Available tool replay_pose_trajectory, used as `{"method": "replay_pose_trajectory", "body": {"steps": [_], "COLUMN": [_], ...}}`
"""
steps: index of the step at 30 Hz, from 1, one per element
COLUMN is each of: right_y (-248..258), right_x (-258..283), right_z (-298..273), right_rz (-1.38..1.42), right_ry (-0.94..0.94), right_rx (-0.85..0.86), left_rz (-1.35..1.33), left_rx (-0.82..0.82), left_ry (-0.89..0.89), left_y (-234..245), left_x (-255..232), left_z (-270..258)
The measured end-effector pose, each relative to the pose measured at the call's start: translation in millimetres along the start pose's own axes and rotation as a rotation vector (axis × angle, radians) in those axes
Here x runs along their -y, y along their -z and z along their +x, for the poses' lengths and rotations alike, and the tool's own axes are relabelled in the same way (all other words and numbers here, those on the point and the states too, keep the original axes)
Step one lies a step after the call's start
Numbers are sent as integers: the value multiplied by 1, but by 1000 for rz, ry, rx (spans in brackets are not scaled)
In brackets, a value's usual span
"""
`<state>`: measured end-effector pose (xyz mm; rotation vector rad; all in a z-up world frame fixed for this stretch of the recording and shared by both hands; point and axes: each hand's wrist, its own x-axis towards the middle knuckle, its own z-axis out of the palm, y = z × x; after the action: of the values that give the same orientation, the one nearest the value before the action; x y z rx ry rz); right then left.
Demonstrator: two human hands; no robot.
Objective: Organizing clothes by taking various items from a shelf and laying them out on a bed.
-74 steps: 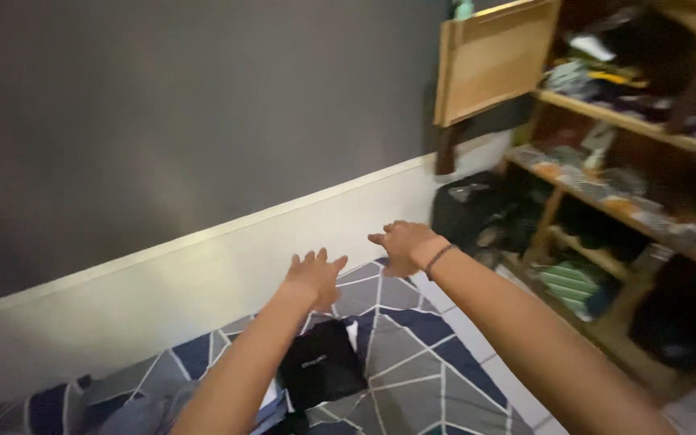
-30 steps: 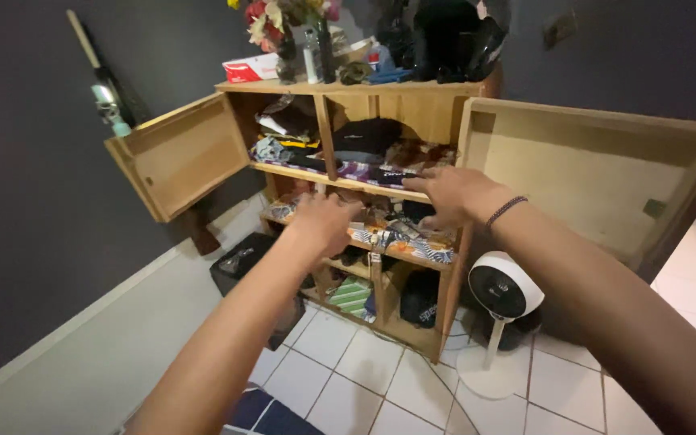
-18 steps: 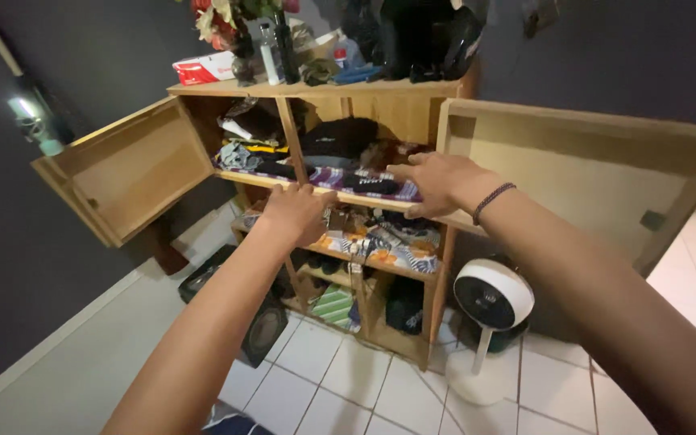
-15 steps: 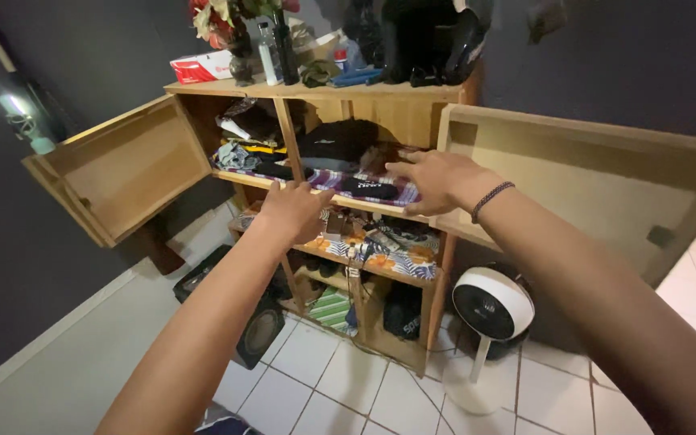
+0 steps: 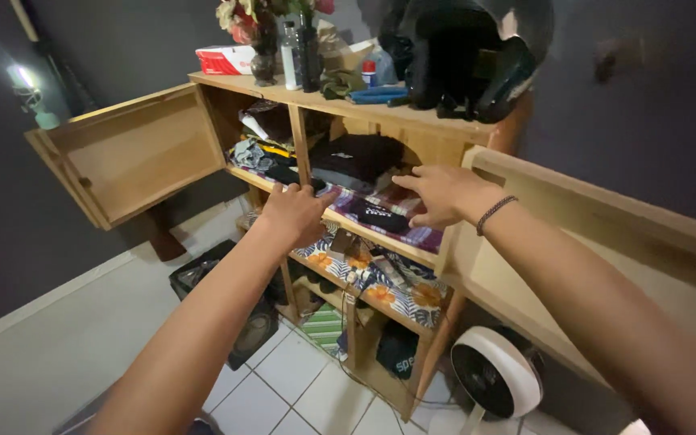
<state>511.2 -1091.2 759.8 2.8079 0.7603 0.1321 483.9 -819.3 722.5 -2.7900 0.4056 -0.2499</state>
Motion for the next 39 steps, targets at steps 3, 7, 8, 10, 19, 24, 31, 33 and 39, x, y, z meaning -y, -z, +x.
{"method": "replay_pose_trajectory", "body": {"steps": [3,7,8,10,19,24,31,33,39], "right_y": [-8,-29,-37,-41,-45,-65,-104,-104,-111], "right_x": [-7,-18,-24,-30,-22,-29,-34,-30,-20], "right_z": [22,55,66,82,127,175,262,275,329], "right_rz": [47,103,111,119,130,151,158,140,221], "right_ry": [27,35,58,84,3,-35,-197,-186,-365], "right_rx": [-6,-9,-29,-53,10,16,66,82,164], "left_rz": [0,21,23,27,20,16,63,159,226], "left_rx": [25,54,51,46,32,29,-63,-169,-525], "left_ry": [24,41,41,45,5,-37,-197,-308,-532], "left_y": [-3,-11,-14,-19,-57,-92,-130,-132,-240], "left_x": [1,2,2,3,36,72,119,127,137], "left_z": [14,34,40,51,101,149,213,227,322]}}
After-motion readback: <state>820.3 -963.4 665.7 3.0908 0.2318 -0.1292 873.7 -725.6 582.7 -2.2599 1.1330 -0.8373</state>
